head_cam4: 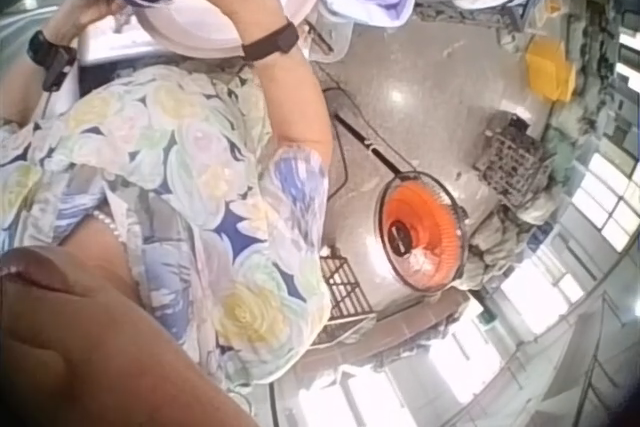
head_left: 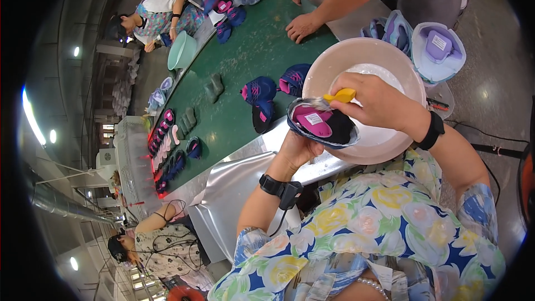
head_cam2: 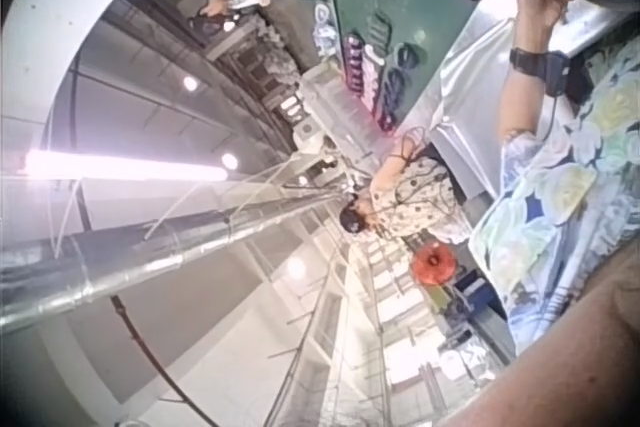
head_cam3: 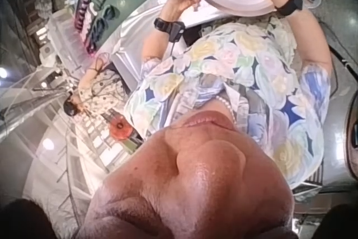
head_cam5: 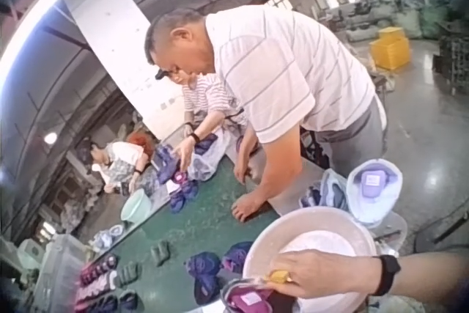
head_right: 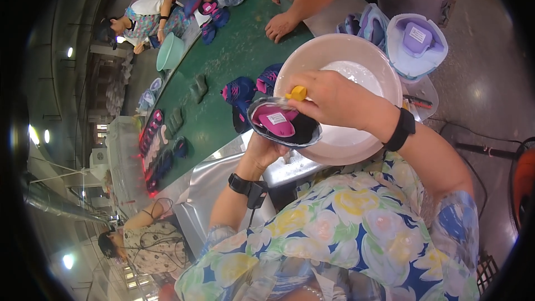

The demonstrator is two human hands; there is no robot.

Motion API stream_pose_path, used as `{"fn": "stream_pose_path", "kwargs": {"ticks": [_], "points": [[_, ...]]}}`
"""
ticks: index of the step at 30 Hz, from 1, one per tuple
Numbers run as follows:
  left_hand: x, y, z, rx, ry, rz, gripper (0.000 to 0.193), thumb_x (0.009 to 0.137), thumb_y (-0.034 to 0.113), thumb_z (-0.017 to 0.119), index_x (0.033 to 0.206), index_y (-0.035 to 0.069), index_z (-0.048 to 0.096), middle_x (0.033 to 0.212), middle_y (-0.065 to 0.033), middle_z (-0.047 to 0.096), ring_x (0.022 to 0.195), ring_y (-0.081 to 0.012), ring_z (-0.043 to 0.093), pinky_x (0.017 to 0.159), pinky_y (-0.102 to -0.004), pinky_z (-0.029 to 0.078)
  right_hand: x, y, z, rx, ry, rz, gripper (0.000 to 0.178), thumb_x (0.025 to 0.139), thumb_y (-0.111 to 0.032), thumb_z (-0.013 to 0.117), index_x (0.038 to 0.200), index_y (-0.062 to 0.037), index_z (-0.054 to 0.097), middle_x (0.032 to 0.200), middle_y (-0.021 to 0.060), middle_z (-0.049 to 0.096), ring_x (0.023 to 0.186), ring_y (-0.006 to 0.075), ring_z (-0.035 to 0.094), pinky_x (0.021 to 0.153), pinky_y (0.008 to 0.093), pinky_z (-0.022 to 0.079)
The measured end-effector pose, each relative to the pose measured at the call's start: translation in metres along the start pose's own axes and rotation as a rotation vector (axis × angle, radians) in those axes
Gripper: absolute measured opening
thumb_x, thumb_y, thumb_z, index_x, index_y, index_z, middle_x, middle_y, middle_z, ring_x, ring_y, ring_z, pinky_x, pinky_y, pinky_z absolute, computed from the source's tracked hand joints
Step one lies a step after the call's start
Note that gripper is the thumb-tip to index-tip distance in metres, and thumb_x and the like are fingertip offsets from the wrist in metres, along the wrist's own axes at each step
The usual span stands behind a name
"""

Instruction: Applying adhesive to the interior of shoe uppers using a brush and placing them on a tray or conveyor.

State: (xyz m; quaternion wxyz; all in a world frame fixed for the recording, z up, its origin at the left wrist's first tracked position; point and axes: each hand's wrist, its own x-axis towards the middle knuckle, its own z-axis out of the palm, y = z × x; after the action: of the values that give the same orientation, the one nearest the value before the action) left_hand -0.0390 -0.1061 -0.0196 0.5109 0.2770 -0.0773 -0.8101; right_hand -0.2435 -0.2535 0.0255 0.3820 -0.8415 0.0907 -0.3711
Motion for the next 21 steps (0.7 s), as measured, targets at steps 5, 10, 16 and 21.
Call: {"fn": "stream_pose_path", "kwargs": {"ticks": [5,10,16,21], "points": [[-0.007,0.009,0.0,0.269,0.326,0.218,0.048,0.098,0.039,0.05,0.133,0.007,0.051,0.124,-0.0102,0.062,0.112,-0.0222,0.062,0.093,-0.0368,0.054,0.002,-0.011,-0.029,0.017,-0.267,0.43,0.02,0.086,-0.018,0.069,0.096,-0.0026,0.06,0.082,0.0164,0.065,0.075,0.035,0.063,0.067,0.0392,0.049],[-0.007,0.015,0.003,0.488,0.325,0.226,0.054,0.093,0.035,0.061,0.135,0.003,0.05,0.13,-0.0111,0.059,0.116,-0.022,0.059,0.099,-0.0371,0.05,0.009,-0.014,-0.011,0.042,0.077,0.053,0.018,0.085,-0.016,0.07,0.092,-0.0029,0.061,0.081,0.0161,0.064,0.074,0.035,0.062,0.066,0.0381,0.048],[-0.024,0.013,0.004,0.451,0.308,0.557,0.054,0.091,0.025,0.065,0.137,0.004,0.047,0.128,-0.0112,0.059,0.115,-0.0221,0.06,0.102,-0.0377,0.049,-0.002,-0.013,-0.015,-0.013,-0.027,0.12,0.018,0.085,-0.015,0.069,0.093,-0.001,0.061,0.082,0.0152,0.064,0.074,0.0317,0.063,0.067,0.0359,0.048],[-0.092,0.076,-0.073,0.392,0.501,0.936,0.029,0.099,0.012,0.048,0.127,0.01,0.046,0.111,-0.0101,0.06,0.09,-0.0203,0.065,0.069,-0.0329,0.06,-0.005,-0.018,-0.011,0.242,0.131,0.536,0.01,0.089,-0.005,0.062,0.097,0.0005,0.061,0.087,0.0054,0.063,0.084,0.0128,0.062,0.073,0.0268,0.05]]}}
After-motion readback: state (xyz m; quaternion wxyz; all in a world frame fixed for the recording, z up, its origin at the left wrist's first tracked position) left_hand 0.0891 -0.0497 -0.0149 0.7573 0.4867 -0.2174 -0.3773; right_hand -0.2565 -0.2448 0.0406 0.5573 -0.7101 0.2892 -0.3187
